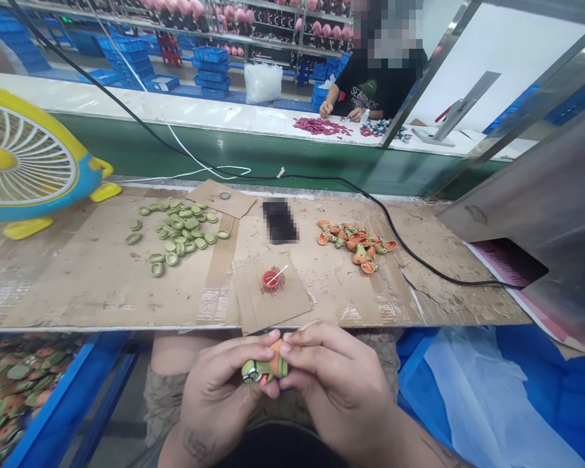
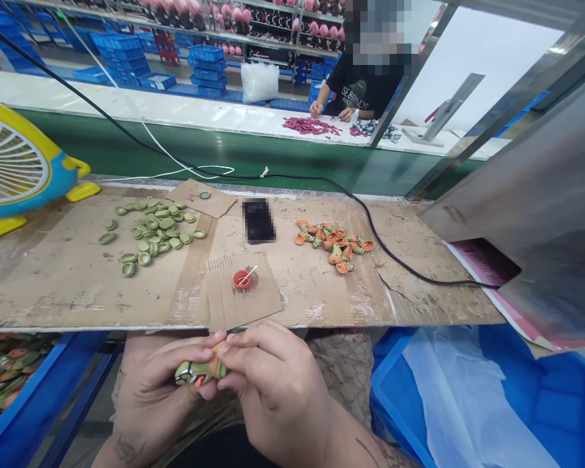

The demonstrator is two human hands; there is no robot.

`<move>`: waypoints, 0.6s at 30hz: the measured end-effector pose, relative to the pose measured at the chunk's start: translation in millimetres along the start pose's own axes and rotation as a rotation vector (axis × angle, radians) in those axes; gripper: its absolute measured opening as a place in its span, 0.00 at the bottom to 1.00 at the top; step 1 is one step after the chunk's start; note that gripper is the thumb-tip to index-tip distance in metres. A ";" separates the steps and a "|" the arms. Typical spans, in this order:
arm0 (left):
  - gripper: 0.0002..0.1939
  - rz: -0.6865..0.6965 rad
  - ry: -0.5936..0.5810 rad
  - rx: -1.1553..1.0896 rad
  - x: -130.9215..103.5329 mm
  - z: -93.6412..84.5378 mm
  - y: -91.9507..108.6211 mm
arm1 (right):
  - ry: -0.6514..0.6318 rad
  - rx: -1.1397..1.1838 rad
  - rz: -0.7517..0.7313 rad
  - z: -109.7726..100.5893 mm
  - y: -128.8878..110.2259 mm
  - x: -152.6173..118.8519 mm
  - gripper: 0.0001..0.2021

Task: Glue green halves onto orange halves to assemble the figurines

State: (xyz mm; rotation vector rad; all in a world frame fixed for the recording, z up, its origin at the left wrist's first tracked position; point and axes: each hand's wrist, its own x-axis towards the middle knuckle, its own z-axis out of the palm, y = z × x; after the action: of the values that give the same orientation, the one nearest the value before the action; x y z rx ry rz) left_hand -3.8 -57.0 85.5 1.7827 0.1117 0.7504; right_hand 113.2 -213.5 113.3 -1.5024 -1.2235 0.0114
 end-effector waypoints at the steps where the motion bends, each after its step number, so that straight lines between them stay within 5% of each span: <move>1: 0.16 -0.029 -0.001 -0.001 -1.0 0.8 0.5 | 0.009 0.003 0.002 1.3 1.9 -1.0 0.12; 7: 0.17 -0.469 -0.058 -0.357 -5.8 10.9 2.0 | 0.066 -0.024 0.027 8.0 13.0 -11.2 0.10; 10: 0.28 -0.678 -0.073 -0.629 -5.5 17.2 -1.4 | -0.001 -0.090 0.032 9.8 17.7 -13.4 0.08; 13: 0.33 -0.841 -0.010 -0.738 -1.5 20.5 -2.7 | -0.029 -0.126 0.037 9.7 22.7 -13.6 0.14; 18: 0.28 -0.969 0.090 -0.858 3.9 22.8 -4.3 | -0.065 -0.109 0.093 4.7 28.8 -15.7 0.21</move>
State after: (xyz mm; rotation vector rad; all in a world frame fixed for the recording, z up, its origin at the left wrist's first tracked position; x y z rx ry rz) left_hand 12.8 -72.7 79.7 0.7117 0.5723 0.1028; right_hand 122.3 -215.3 81.5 -1.6645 -1.2221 0.0564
